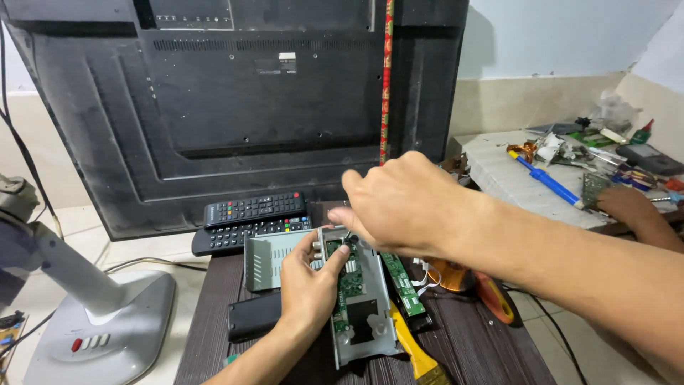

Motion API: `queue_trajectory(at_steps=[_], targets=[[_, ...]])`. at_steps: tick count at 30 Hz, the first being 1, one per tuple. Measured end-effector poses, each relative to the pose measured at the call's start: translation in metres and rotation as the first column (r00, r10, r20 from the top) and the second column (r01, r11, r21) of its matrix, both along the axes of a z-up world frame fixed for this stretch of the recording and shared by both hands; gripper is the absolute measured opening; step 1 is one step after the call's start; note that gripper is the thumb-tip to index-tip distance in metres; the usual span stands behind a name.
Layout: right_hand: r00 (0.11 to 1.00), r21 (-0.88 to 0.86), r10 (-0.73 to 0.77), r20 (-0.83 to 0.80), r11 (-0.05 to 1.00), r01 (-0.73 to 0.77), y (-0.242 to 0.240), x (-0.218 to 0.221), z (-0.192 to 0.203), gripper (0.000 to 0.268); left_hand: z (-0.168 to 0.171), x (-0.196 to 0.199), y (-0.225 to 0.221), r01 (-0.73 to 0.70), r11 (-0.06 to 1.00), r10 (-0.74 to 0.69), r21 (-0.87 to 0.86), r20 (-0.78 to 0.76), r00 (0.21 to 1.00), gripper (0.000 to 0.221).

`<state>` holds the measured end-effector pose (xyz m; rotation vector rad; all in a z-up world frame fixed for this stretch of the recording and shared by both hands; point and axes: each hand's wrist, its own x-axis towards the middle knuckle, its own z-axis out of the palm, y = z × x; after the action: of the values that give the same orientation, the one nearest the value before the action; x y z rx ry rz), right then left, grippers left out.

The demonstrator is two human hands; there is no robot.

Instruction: Disassembling and cleaning the internal components of a set-top box using a brush and screwdriver

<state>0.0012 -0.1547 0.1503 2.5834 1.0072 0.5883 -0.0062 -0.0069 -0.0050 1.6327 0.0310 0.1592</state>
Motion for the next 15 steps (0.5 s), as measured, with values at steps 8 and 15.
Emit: queue_trajectory(at_steps=[8,15], targets=[[0.988,-0.004,0.053,-0.143,0.999,-0.054,-0.017,0.004,-0.001,0.035,-0.001,-0.001,0.000,-0.003,0.999,0.002,-0.043,-0.022,1.000,0.040],[0.998,-0.050,-0.059,0.011,0.997,0.059,-0.025,-0.008,-0.001,0.050,0.001,0.000,-0.001,0.017,0.997,-0.018,-0.074,-0.020,1.000,0.042]])
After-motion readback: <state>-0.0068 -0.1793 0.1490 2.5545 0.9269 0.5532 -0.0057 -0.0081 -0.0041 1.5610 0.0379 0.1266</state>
